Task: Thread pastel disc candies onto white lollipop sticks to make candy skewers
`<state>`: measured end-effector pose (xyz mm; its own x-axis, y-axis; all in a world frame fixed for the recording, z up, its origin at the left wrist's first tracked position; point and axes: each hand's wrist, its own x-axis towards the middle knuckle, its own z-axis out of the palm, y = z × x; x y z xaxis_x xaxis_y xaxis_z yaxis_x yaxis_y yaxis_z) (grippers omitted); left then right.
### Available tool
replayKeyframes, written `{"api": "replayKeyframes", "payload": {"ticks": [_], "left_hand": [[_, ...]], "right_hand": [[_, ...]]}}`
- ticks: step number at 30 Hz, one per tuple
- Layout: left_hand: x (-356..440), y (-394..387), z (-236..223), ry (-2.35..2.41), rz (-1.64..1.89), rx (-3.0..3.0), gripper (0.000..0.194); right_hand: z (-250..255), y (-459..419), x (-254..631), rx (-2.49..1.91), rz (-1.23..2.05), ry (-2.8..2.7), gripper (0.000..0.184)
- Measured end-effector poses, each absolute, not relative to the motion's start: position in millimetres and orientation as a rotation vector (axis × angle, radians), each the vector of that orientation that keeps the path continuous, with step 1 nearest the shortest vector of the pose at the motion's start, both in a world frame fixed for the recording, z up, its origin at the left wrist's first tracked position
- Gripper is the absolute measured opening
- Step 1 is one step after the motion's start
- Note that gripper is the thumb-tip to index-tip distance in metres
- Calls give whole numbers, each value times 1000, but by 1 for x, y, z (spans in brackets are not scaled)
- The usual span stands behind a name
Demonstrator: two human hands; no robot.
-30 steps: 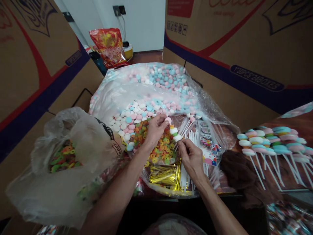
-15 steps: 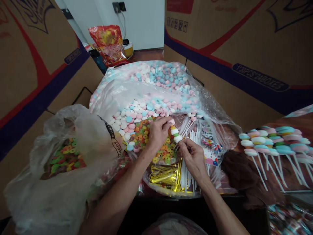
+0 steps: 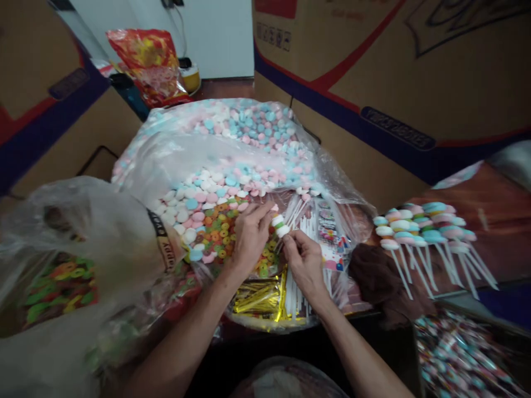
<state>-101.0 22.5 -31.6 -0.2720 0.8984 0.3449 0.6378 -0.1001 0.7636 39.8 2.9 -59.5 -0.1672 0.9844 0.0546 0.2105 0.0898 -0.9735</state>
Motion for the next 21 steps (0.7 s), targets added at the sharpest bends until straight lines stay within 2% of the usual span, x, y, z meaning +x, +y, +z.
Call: {"api": "replayKeyframes", "payload": {"ticks": [7, 14, 18, 21], "left_hand": [[-99, 27, -39, 1820, 1321, 1691, 27], [-103, 34, -38, 1630, 1387, 1414, 31], [-117, 39, -28, 1582, 1455, 1247, 46], [-136, 42, -22, 1785, 1559, 1241, 43]], "right_hand": [[-55, 6, 36, -1270, 1063, -1576, 28], [-41, 4, 51, -1282, 922, -1686, 26], [-29, -7, 100, -1322, 628, -1745, 22], [-21, -7, 155, -1519, 203, -1519, 21]]}}
